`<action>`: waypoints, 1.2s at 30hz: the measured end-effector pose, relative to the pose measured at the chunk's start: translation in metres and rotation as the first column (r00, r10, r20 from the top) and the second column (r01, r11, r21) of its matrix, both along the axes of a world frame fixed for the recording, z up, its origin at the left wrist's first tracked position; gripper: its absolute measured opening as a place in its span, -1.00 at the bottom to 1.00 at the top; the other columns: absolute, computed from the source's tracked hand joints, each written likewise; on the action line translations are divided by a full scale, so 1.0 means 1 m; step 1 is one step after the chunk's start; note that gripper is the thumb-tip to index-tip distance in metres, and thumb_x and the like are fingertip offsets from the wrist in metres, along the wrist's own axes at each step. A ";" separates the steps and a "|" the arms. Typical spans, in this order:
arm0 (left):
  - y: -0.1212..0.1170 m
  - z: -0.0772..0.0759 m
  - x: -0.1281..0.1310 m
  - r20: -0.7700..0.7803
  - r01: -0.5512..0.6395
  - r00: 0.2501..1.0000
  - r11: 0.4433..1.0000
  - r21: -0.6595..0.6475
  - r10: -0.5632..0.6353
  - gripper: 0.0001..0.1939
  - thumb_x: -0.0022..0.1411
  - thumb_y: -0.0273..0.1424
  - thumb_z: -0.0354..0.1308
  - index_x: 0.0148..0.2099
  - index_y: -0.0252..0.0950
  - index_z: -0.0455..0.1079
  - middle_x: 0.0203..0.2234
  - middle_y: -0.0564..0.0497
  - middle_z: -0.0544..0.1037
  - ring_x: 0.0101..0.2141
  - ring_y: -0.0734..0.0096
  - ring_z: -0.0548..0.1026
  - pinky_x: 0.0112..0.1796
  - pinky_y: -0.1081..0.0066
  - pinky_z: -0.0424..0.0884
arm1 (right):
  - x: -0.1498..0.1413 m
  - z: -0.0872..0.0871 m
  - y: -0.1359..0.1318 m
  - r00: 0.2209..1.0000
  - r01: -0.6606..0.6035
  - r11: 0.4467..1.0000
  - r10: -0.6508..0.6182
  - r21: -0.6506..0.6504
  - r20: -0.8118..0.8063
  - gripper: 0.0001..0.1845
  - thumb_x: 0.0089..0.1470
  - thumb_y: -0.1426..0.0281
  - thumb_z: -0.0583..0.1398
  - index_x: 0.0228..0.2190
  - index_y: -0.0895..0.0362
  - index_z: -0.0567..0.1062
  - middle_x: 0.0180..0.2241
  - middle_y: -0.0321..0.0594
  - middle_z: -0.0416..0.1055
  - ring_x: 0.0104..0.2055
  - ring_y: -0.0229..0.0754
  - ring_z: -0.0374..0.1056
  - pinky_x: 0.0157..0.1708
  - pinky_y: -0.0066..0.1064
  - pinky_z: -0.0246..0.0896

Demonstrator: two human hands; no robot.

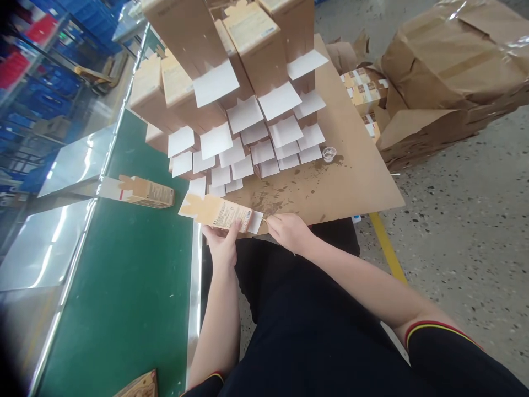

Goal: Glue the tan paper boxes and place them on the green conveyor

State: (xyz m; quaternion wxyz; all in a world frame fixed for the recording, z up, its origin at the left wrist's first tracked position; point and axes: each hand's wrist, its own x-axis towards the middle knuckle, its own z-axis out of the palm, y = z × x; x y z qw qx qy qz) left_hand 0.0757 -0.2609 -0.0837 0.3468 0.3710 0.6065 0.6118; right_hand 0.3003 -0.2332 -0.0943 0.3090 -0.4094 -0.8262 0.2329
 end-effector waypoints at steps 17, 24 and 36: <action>-0.017 0.007 0.027 -0.239 0.001 0.971 0.999 -0.045 -0.012 -0.06 0.08 -0.08 0.68 0.28 -0.14 0.17 0.22 -0.27 0.50 0.26 -0.05 0.62 0.27 0.00 0.58 | 0.054 0.018 -0.036 0.909 0.009 0.909 -0.181 -0.416 -0.376 -0.61 0.36 0.11 0.34 -0.45 0.04 0.59 -0.52 -0.26 0.45 -0.50 -0.21 0.26 -0.37 -0.32 0.26; -0.017 0.005 0.040 -0.394 -0.038 0.919 0.999 -0.037 0.021 -0.22 0.11 -0.19 0.63 0.28 -0.21 0.38 0.16 -0.26 0.57 0.24 -0.12 0.62 0.37 -0.07 0.46 | 0.079 0.028 -0.042 0.881 0.125 0.844 -0.337 -0.521 -0.333 -0.59 0.26 0.00 0.43 -0.43 0.05 0.68 -0.54 -0.24 0.50 -0.52 -0.21 0.28 -0.45 -0.32 0.30; -0.030 0.026 -0.084 -0.292 -0.363 0.872 0.919 0.151 0.392 0.13 -0.08 -0.15 0.75 0.42 -0.10 0.23 0.39 -0.31 0.47 0.37 -0.21 0.55 0.33 -0.21 0.55 | 0.136 0.050 -0.012 0.974 0.085 0.936 -0.150 -0.342 -0.169 -0.50 0.48 -0.06 0.23 -0.33 0.00 0.70 -0.39 -0.15 0.62 -0.36 -0.06 0.52 -0.27 -0.21 0.42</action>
